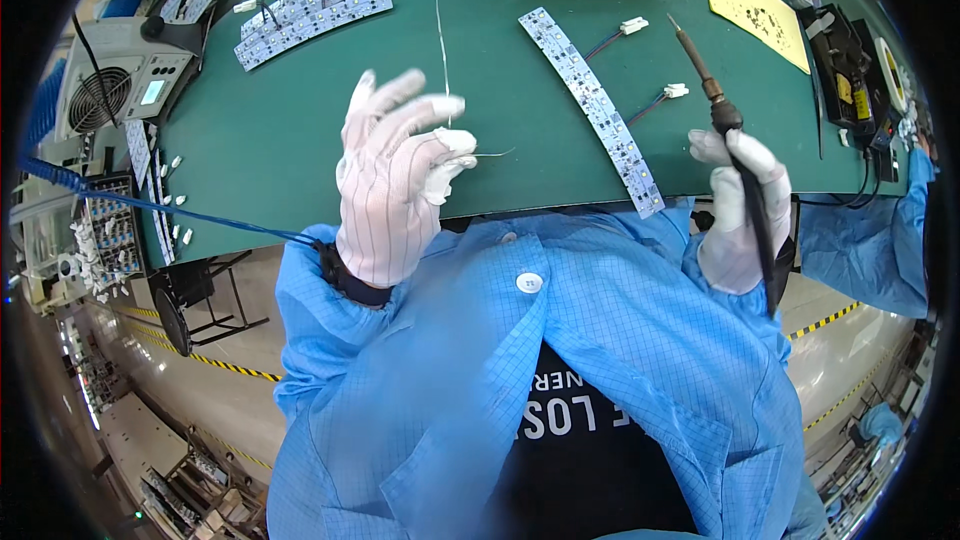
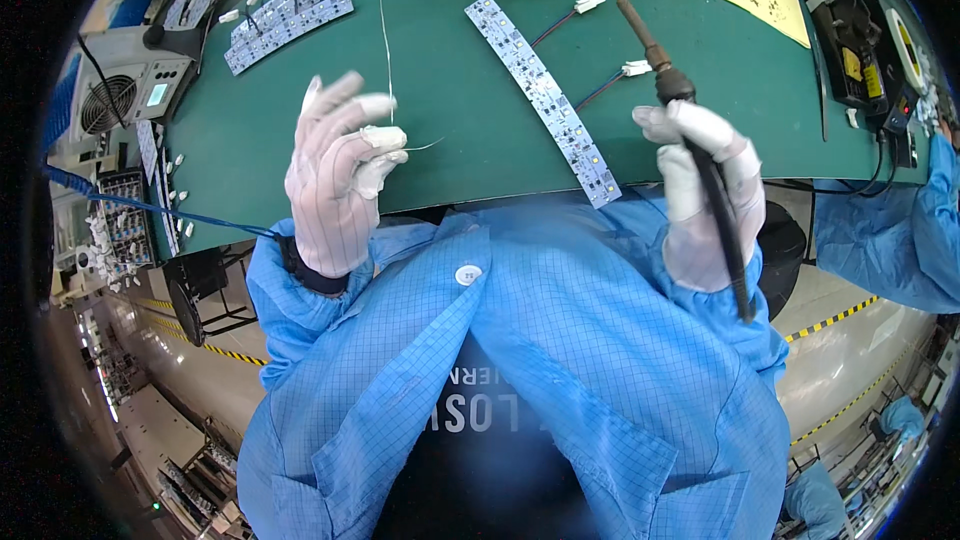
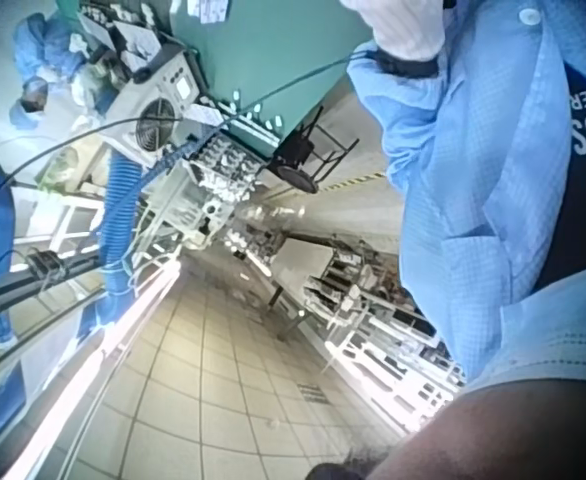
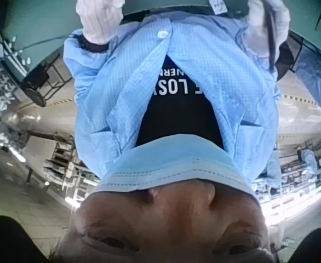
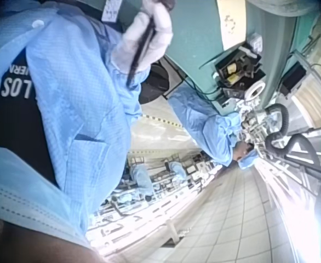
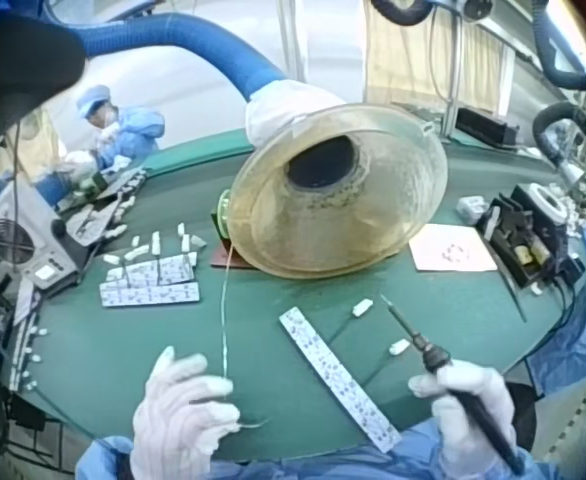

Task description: Soldering electronic components onto a printed circuit board at an assembly station.

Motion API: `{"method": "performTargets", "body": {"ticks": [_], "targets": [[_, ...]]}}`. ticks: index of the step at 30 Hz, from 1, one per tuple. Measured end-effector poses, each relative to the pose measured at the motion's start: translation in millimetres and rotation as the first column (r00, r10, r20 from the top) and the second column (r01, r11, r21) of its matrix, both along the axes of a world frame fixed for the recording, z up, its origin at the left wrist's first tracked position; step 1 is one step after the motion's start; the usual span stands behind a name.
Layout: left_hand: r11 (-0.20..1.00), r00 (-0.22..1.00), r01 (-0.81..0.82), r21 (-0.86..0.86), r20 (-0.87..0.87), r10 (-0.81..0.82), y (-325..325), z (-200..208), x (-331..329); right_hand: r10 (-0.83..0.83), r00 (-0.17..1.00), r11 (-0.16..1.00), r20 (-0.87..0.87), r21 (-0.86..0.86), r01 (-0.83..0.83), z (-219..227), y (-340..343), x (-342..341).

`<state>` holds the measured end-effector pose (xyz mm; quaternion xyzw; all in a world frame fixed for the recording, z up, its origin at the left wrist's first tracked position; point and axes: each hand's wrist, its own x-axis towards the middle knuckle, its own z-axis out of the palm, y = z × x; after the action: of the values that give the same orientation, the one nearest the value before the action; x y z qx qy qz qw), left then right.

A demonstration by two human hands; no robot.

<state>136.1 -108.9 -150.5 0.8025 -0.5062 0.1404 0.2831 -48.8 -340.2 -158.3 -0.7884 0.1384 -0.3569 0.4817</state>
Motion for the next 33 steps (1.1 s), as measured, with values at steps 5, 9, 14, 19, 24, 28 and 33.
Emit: {"method": "performTargets", "body": {"ticks": [5, 9, 14, 19, 24, 28, 33], "targets": [[0.912, 0.92, 0.383, -0.146, -0.032, -0.392, -33, 25, 22, 0.018, 0.997, 0.998, 0.076, -0.068, -0.013, 7, -28, 8], [0.949, 0.908, 0.271, -0.161, -0.284, -0.307, -74, 24, 24, -0.027, 0.979, 0.996, 0.202, -0.073, 0.043, 2, -51, 23], [0.939, 0.952, 0.029, -0.343, -0.276, -0.131, -123, -3, 45, -0.145, 0.958, 0.909, 0.247, 0.416, 0.03, -8, -55, 37], [0.901, 0.585, -0.209, -0.379, -0.787, -0.195, -112, -18, 41, -0.153, 0.981, 0.796, 0.121, 0.604, 0.05, -13, -53, 41], [0.837, 0.514, -0.085, -0.541, -0.743, -0.428, -115, -10, 33, -0.155, 0.983, 0.776, 0.1, 0.629, 0.059, -10, -53, 44], [0.919, 0.813, 0.034, -0.392, -0.524, -0.254, -115, -1, 22, 0.071, 0.94, 0.928, 0.335, 0.324, -0.186, -5, -36, 52], [0.881, 0.91, 0.314, -0.353, -0.151, -0.385, -116, 5, 14, 0.328, 0.938, 0.944, 0.108, 0.001, -0.33, 9, -26, 67]]}}
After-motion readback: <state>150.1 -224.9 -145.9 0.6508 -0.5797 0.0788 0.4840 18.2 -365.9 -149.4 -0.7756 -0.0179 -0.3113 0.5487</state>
